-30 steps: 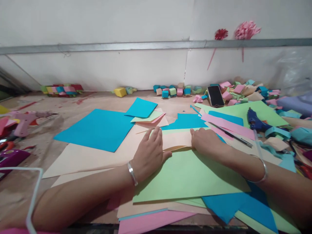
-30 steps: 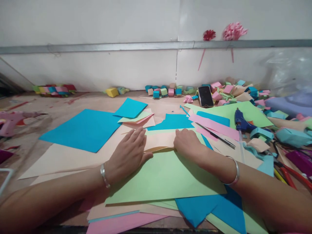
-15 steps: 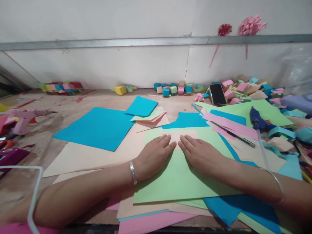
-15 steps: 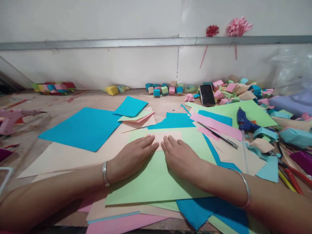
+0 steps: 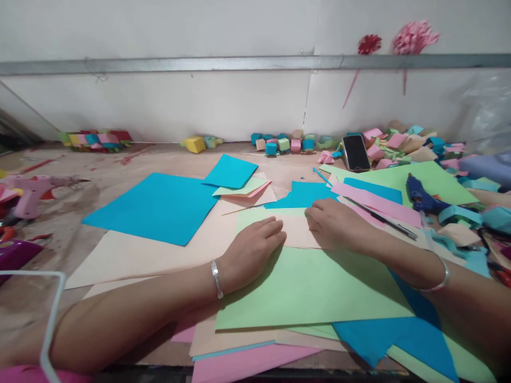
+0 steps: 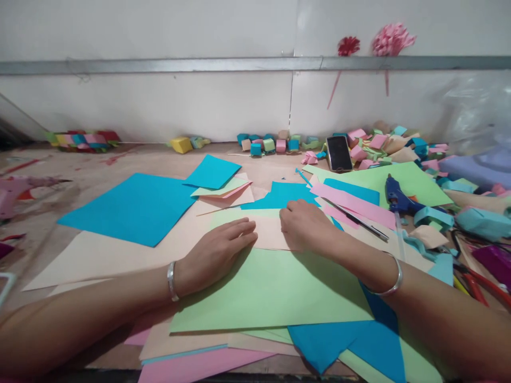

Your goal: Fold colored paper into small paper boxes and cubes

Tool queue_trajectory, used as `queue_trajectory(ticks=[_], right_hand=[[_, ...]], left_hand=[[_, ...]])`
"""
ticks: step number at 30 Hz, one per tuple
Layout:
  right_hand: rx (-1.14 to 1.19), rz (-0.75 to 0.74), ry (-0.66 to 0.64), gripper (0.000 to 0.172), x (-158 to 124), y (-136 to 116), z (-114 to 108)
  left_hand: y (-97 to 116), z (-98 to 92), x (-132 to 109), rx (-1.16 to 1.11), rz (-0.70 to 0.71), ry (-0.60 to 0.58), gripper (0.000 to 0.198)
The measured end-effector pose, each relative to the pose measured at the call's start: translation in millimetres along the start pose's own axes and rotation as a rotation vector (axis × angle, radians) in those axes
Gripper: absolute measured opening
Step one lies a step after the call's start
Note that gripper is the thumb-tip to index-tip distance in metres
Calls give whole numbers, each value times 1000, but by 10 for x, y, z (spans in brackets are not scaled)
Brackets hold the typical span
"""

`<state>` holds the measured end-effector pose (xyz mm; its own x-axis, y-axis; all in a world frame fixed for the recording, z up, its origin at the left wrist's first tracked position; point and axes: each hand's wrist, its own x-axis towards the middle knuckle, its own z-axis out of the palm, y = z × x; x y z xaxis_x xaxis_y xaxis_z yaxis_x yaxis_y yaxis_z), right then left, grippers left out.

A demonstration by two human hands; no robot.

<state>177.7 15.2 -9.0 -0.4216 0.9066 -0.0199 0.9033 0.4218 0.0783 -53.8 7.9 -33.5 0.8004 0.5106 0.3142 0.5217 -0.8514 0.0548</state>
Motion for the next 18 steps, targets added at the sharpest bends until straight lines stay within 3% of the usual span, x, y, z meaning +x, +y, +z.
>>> queue_trajectory(ticks=[5, 8, 11, 13, 15, 18], right_hand=[[315, 81, -67, 17, 19, 92, 24], [502, 95, -67, 5, 17, 137, -24], [847, 162, -32, 12, 10, 151, -27], [1096, 211, -22, 17, 7, 146, 8], [1242, 225, -28, 20, 4, 128, 46], [1379, 201, -133, 26, -17, 69, 62]], left_hand=[[-41, 34, -8, -126, -118, 69, 26], [-103, 27, 28, -291, -277, 199, 49], [-153, -17, 89, -610, -523, 359, 66], [-161, -51, 119, -898, -676, 410, 59], [-149, -69, 130, -1153, -771, 367, 40], [-118, -67, 123, -1285, -837, 339, 31]])
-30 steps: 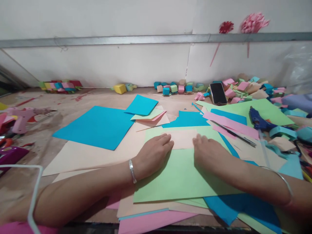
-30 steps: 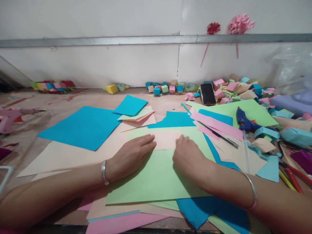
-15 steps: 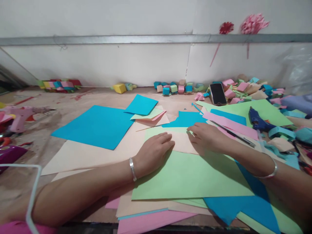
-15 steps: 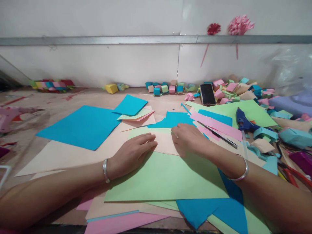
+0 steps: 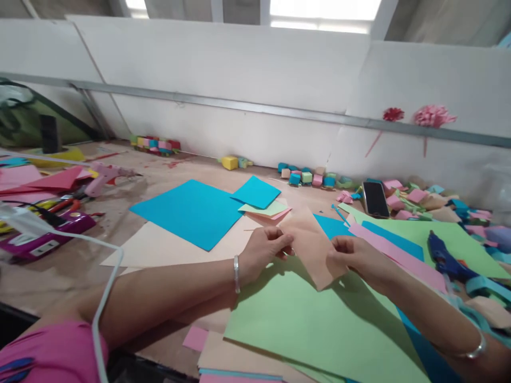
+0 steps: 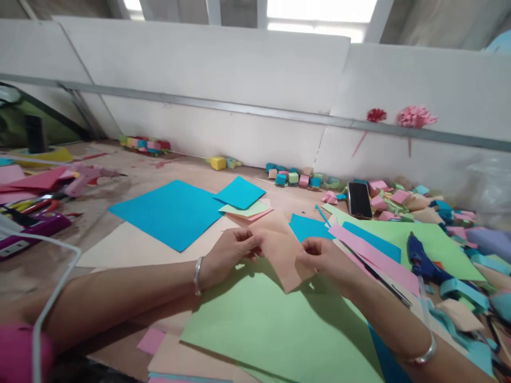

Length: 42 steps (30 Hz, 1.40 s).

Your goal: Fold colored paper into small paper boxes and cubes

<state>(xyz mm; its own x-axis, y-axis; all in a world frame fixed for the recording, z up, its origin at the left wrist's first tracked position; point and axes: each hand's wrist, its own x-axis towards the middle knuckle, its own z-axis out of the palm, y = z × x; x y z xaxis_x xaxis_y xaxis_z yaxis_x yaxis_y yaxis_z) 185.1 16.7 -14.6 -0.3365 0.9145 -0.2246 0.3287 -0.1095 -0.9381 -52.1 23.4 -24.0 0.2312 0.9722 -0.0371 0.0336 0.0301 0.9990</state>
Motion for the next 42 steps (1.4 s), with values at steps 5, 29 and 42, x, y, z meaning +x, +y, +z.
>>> queue_trajectory(ticks=[5, 29, 42], right_hand=[[41, 1, -95, 36, -69, -78, 124], [102, -54, 266, 27, -172, -80, 429], [-56, -142, 103, 54, -217, -86, 474]], left_hand=[[-13, 28, -52, -24, -84, -58, 27], [88, 84, -181, -3, -197, -279, 31], [167, 73, -208, 209, 2, -399, 30]])
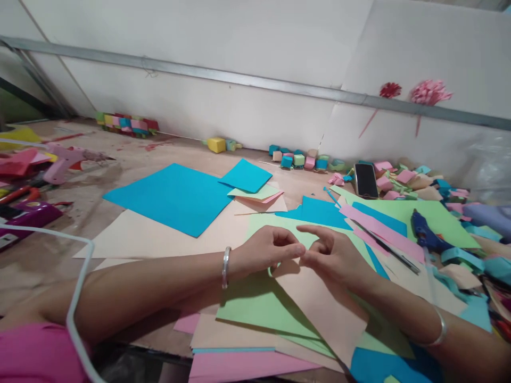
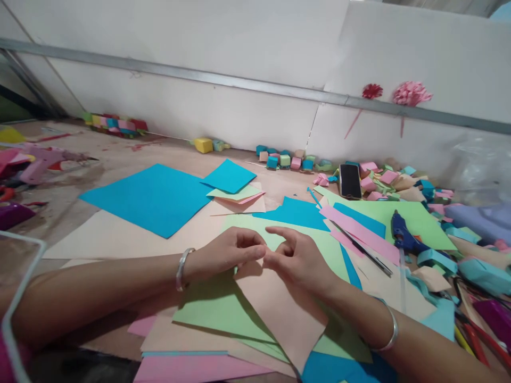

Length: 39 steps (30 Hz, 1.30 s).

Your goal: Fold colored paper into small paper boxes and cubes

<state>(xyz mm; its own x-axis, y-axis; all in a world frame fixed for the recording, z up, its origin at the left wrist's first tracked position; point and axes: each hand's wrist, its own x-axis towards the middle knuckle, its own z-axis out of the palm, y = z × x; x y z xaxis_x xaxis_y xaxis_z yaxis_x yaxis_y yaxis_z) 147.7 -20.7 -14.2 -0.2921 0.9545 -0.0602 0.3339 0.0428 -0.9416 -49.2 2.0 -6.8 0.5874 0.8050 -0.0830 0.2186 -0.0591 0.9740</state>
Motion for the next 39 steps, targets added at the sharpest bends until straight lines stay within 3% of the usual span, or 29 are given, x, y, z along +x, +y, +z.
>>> queue_trajectory(ticks=[3, 6, 12, 20, 25, 29, 31, 36, 39], right_hand=[[-26, -14, -51, 74, -26, -16, 28], [-47, -11, -97, 70, -11, -39, 33], [-82, -41, -151, 57, 47, -62, -63], [-192, -12, -93, 57, 227, 65, -375], [-298, 80, -176, 55, 310, 104, -647], [-344, 180, -323, 52, 315, 142, -799], [-369, 163, -238, 44, 336, 161, -806], [-447, -42, 129, 24, 390, 137, -625], [-504, -224, 166, 23, 339, 84, -469]], left_hand=[[-13, 39, 0, 22, 11, -44, 26], [-28, 67, -6, 36, 3, -32, 28], [-28, 7, 41, 193, 30, 127, 25], [-119, -261, 251, 19, -23, 423, 27], [-159, -318, 287, -30, -9, 486, 27], [-196, -328, 297, -73, -22, 518, 25], [-209, -339, 308, -101, -32, 550, 26], [-178, -325, 310, -103, -30, 521, 29], [-136, -294, 286, -90, -19, 501, 33]])
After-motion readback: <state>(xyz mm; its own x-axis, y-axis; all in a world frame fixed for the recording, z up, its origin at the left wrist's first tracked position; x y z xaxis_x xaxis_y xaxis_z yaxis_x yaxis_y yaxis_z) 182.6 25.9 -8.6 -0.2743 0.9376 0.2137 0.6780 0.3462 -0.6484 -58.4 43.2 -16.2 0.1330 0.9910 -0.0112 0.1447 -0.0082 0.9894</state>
